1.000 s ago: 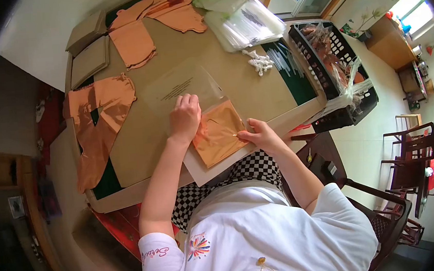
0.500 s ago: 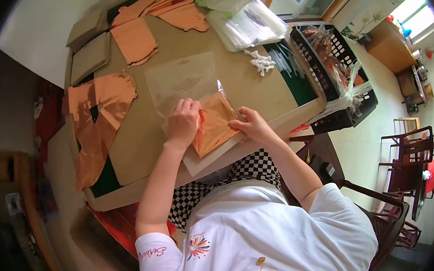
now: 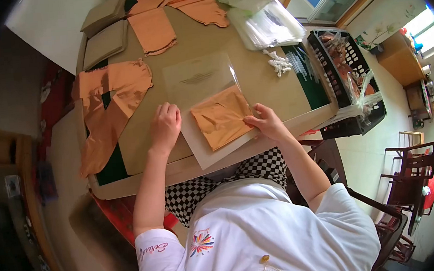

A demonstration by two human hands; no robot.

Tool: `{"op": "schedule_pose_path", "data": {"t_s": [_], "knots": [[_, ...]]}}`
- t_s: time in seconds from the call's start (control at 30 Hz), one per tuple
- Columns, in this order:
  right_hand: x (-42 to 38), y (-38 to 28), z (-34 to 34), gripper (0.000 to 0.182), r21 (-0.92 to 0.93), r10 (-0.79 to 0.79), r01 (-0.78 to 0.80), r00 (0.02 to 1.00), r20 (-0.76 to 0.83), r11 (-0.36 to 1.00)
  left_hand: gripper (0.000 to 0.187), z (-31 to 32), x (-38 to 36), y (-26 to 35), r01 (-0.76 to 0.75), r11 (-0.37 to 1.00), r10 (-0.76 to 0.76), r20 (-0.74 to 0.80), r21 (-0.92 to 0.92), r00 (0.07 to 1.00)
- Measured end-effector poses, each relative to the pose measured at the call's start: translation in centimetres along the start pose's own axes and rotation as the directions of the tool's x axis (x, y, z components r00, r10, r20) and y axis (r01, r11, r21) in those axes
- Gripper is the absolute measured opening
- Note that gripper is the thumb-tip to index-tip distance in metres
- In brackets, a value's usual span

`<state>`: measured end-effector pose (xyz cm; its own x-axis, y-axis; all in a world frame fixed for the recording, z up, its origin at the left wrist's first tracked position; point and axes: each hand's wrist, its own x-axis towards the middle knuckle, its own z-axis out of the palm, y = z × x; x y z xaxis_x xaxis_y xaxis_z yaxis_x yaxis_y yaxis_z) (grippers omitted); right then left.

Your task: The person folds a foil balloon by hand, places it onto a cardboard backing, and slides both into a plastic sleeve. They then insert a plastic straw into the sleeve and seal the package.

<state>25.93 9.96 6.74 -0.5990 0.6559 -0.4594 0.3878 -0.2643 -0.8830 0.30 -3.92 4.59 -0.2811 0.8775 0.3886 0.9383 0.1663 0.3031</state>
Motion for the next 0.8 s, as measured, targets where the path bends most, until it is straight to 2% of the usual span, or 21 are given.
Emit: {"op": "schedule_pose_path", "data": {"t_s": [0.1, 0.2, 0.23, 0.3, 0.33, 0.4, 0.43, 0.47, 0.6, 0.7, 0.8], "knots": [[0.4, 1.2, 0.1, 0.024, 0.043, -0.089, 0.090, 0.995, -0.036, 0.995, 0.013, -0.4, 0.0, 0.4, -0.003, 1.000, 0.003, -0.004, -0.023, 1.000], [0.0, 0.6, 0.1, 0.023, 0.057, -0.003, 0.006, 0.999, -0.046, 0.998, 0.014, -0.2, -0.1, 0.5, 0.017, 0.998, -0.017, 0.013, -0.054, 1.000], [0.3, 1.1, -0.2, 0.023, 0.035, -0.059, 0.060, 0.998, -0.035, 0.998, 0.014, -0.1, -0.2, 0.4, 0.032, 0.997, -0.030, 0.023, -0.066, 0.999], [0.6, 1.8, -0.5, 0.022, -0.008, -0.168, 0.168, 0.986, -0.005, 0.986, 0.006, -1.0, -0.1, 0.3, 0.066, 0.985, -0.049, 0.109, -0.157, 0.993], [0.5, 1.5, -0.6, 0.023, -0.005, -0.099, 0.099, 0.995, -0.014, 0.995, 0.006, -1.4, 0.1, 0.2, 0.085, 0.976, -0.054, 0.151, -0.202, 0.987], [-0.1, 0.4, -0.7, 0.023, 0.003, 0.045, -0.044, 0.999, -0.030, 0.999, 0.015, -0.2, 0.8, -1.5, -0.082, 0.990, 0.084, 0.016, -0.118, 0.996], [-0.1, 0.6, -0.7, 0.023, -0.007, 0.017, -0.018, 0.999, -0.032, 1.000, 0.020, 0.2, 0.9, -2.1, -0.160, 0.985, 0.157, -0.049, -0.068, 0.986], [0.1, 1.0, -0.8, 0.023, -0.018, -0.015, 0.014, 0.999, -0.033, 1.000, 0.029, 0.4, 0.6, -2.6, -0.092, 0.993, 0.098, 0.089, -0.069, 0.991], [0.9, 2.5, -0.9, 0.022, 0.046, -0.126, 0.127, 0.992, -0.019, 0.991, 0.031, 0.3, -0.1, -2.2, -0.095, 0.995, 0.093, 0.117, 0.007, 0.989], [0.4, 1.8, -0.8, 0.020, 0.021, -0.023, 0.024, 0.999, -0.041, 1.000, 0.033, 0.5, -0.5, -1.9, -0.114, 0.989, 0.104, 0.105, 0.091, 0.989], [0.2, 2.5, -0.8, 0.020, 0.017, -0.121, 0.122, 0.991, -0.055, 0.992, 0.033, 0.1, -0.4, -2.1, -0.093, 0.988, 0.080, 0.111, 0.120, 0.991]]}}
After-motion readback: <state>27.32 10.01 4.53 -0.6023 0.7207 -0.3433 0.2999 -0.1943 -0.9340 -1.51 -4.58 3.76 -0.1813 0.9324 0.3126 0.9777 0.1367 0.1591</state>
